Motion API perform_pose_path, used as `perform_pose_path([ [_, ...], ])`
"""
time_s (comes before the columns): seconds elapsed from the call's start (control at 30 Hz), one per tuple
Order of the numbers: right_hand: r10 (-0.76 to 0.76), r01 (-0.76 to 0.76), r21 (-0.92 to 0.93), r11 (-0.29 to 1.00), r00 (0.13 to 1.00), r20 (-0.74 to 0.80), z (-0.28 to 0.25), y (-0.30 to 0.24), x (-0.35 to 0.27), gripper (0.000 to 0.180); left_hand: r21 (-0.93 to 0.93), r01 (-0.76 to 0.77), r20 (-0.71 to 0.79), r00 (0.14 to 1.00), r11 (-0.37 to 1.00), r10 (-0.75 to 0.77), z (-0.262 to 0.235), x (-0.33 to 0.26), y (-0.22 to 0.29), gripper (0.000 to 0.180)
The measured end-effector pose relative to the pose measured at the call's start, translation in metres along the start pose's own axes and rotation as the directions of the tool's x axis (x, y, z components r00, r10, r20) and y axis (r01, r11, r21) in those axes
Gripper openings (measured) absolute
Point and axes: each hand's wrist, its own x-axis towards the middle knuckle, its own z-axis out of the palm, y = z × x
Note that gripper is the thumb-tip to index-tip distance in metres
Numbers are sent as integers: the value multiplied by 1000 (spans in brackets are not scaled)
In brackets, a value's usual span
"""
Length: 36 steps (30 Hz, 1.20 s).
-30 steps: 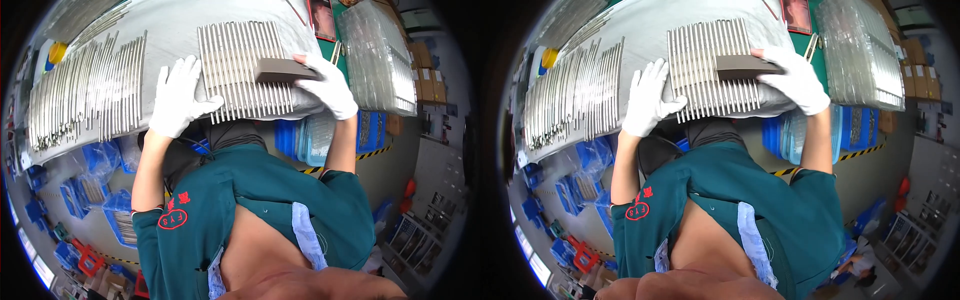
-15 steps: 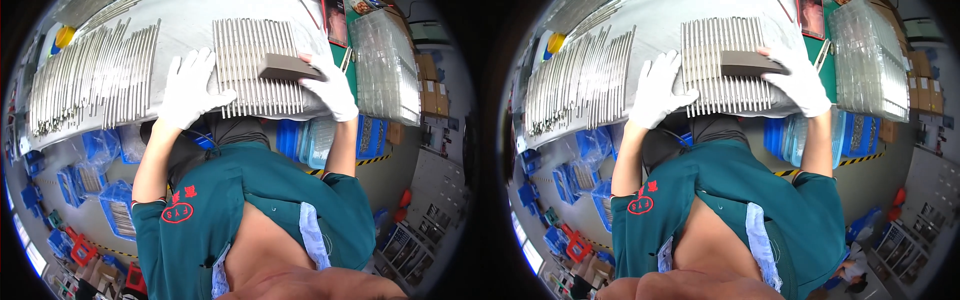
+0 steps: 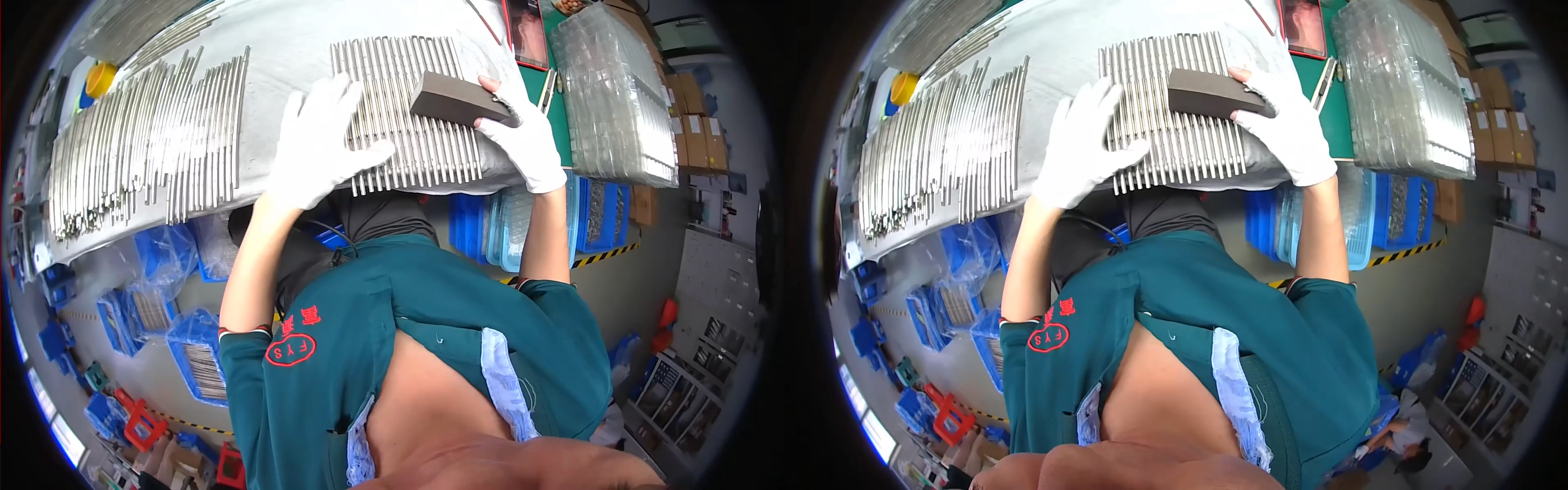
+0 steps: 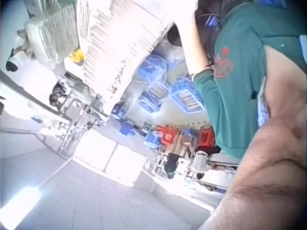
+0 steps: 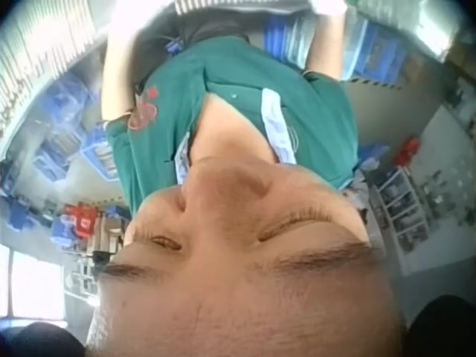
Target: Polishing a set of thin metal rods using a sanding block at a factory workbench.
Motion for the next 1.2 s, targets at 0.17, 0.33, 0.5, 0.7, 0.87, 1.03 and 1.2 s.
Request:
perform_pose_path([
  [0.17,110,-101,195,976,993,-35,-7,2,-2,54,71,-94,110,990,993,86,13,21,20,77],
  [0.33,6,-8,20,1000,995,96,-10,6,2,50,127,-25,167,986,992,3,6,10,11,74],
  [0.5,-237,251,-237,938,968,85,19,-24,11,44,62,79,154,984,995,-88,-7,-9,-3,78],
  [0.7,-64,65,45,997,998,-20,13,-9,2,53,119,248,124,957,961,-262,-23,-28,-17,92],
  [0.87,96,-101,52,993,991,98,-14,1,-10,55,158,291,129,941,944,-312,-18,-40,-17,95],
  [1.03,-88,101,-76,992,983,159,10,-2,2,47,147,291,123,943,945,-309,-20,-36,-10,96],
  [1.2,-342,382,-163,909,911,230,52,-47,23,43,159,251,73,962,955,-265,-16,-39,-14,90],
])
